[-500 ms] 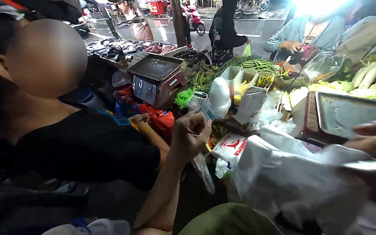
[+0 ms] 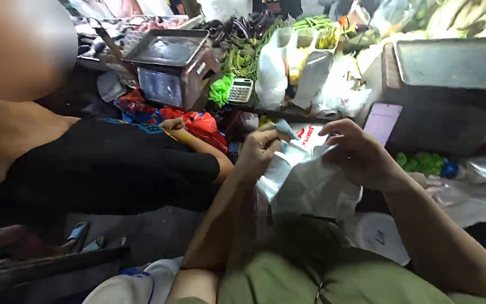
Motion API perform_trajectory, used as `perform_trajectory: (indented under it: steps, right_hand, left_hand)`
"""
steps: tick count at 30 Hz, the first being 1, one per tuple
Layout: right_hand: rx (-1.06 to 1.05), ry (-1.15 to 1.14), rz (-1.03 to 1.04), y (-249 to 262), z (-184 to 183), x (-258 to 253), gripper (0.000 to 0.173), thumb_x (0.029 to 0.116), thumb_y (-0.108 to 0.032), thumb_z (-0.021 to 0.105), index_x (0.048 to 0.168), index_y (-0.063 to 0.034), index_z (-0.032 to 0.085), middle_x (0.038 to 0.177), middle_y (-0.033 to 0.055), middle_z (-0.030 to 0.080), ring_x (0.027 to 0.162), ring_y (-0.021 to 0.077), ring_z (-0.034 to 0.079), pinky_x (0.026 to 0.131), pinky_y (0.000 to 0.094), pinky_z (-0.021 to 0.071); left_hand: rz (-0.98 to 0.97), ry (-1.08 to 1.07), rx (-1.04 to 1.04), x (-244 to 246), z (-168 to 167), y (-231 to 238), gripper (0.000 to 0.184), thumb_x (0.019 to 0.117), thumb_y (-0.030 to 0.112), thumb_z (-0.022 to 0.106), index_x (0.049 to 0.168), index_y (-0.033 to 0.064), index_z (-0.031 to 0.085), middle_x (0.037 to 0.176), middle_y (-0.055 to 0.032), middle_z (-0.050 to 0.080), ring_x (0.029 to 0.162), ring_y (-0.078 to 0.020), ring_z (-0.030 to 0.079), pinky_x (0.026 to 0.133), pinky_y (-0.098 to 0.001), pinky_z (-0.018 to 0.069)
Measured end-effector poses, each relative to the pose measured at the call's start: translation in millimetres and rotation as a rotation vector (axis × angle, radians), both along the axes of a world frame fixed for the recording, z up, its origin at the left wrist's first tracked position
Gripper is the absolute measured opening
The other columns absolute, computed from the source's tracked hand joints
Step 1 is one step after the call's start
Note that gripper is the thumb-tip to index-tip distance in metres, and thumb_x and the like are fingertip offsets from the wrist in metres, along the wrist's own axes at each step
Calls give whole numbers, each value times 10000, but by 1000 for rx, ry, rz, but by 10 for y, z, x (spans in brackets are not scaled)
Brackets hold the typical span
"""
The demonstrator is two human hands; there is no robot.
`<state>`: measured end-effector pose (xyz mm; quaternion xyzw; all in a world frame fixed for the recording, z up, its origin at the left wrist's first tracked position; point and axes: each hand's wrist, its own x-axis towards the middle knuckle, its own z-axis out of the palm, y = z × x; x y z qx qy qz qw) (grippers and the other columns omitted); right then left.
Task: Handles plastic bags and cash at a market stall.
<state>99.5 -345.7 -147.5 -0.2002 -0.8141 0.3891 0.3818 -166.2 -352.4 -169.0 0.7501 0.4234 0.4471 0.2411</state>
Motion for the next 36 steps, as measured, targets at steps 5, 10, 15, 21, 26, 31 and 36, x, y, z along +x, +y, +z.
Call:
perform_trajectory:
  steps: [5, 10, 15, 21, 26, 31, 36]
  right_hand:
    - [17, -42, -5, -94, -44, 61, 418, 922, -8, 638, 1316, -70, 512, 946, -9, 713, 776, 41, 690, 699, 222, 615]
    - [69, -92, -10, -98, -102, 163, 331, 933, -26, 654, 1239, -64, 534, 911, -23, 707, 771, 22, 679, 697, 200, 596]
    - [223, -54, -71, -116, -253, 296, 107, 954, -46, 630, 1061, -53, 636, 883, -27, 687, 768, 6, 649, 714, 200, 572]
    - [424, 57, -109, -142, -343, 377, 160, 979, 7, 553, 938, -18, 706, 922, 66, 707, 905, 92, 682, 831, 235, 572]
    - [445, 159, -200, -116, -446, 409, 128, 962, 14, 567, 929, -11, 688, 1000, 97, 715, 971, 103, 695, 836, 231, 586]
    - [386, 193, -255, -65, -418, 419, 98, 966, -10, 614, 969, -27, 710, 1116, 93, 708, 1071, 113, 685, 895, 250, 593]
    - [273, 143, -312, -62, -318, 392, 92, 942, -75, 697, 1024, -43, 725, 1037, 33, 727, 971, 63, 688, 850, 230, 586]
  left_hand:
    - [51, -2, 134, -95, 250, -45, 185, 922, 64, 573, 960, 40, 753, 1043, -51, 692, 983, -78, 645, 875, -260, 552]
    - [-344, 111, -22, 337, 241, -91, 198, 939, 234, 704, 955, 51, 779, 1017, -47, 692, 980, -100, 647, 862, -278, 559]
    - [-386, 67, -145, 517, 98, -118, 149, 921, 181, 724, 926, 36, 755, 1009, -48, 663, 933, -70, 630, 815, -217, 545]
    - [-320, 215, -18, 651, 213, -212, 159, 897, 204, 744, 919, 47, 756, 947, -37, 646, 881, -72, 617, 760, -211, 534]
    - [-117, 239, 46, 788, 259, -303, 96, 900, 193, 749, 880, 101, 766, 945, -11, 633, 858, -70, 604, 725, -224, 527]
    - [-39, 50, 45, 897, 241, -275, 69, 907, 110, 720, 872, 57, 747, 952, -39, 625, 856, -71, 605, 725, -194, 531]
    - [-25, -68, -12, 920, 248, -228, 66, 922, 96, 704, 896, 45, 737, 1049, -61, 647, 973, -95, 623, 811, -217, 547]
